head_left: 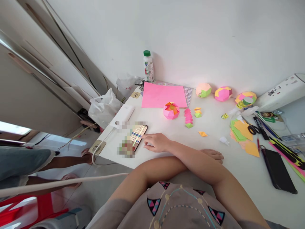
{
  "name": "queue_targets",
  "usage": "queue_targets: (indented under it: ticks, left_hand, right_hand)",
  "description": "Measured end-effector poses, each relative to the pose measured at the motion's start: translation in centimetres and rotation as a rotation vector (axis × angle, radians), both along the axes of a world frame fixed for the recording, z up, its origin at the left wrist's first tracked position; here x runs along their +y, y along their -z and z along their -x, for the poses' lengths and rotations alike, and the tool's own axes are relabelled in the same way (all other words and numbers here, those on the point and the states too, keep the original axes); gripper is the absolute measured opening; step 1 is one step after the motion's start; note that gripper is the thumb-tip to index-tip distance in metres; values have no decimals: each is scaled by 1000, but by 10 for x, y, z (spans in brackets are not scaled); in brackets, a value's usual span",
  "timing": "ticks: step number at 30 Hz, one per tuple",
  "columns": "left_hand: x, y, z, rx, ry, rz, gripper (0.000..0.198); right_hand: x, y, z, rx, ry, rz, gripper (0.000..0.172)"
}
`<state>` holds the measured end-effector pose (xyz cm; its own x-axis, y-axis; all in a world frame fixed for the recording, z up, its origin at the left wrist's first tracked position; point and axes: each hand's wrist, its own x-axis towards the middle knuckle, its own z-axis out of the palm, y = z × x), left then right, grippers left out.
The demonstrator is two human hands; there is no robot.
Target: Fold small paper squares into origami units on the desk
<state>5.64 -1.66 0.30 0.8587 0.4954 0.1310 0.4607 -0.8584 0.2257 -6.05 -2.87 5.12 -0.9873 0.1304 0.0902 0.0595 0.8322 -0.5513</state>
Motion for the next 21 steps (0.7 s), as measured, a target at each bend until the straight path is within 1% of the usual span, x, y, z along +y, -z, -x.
queue_targets:
  ticks: [5,13,16,21]
  left_hand:
    - [-1,0,1,-31,-5,-6,38]
    - [-2,-1,0,6,-34,-6,36]
    - [-3,-2,1,7,-31,-22,37]
    - [-2,2,1,-45,-6,-44,39]
  right_hand:
    - [-6,0,3,4,-84,3,13]
    - [-10,14,12,-3,-131,3,15]
    - [-9,9,8,3,-119,-5,15]
    - [-4,-1,-4,19,-46,-12,14]
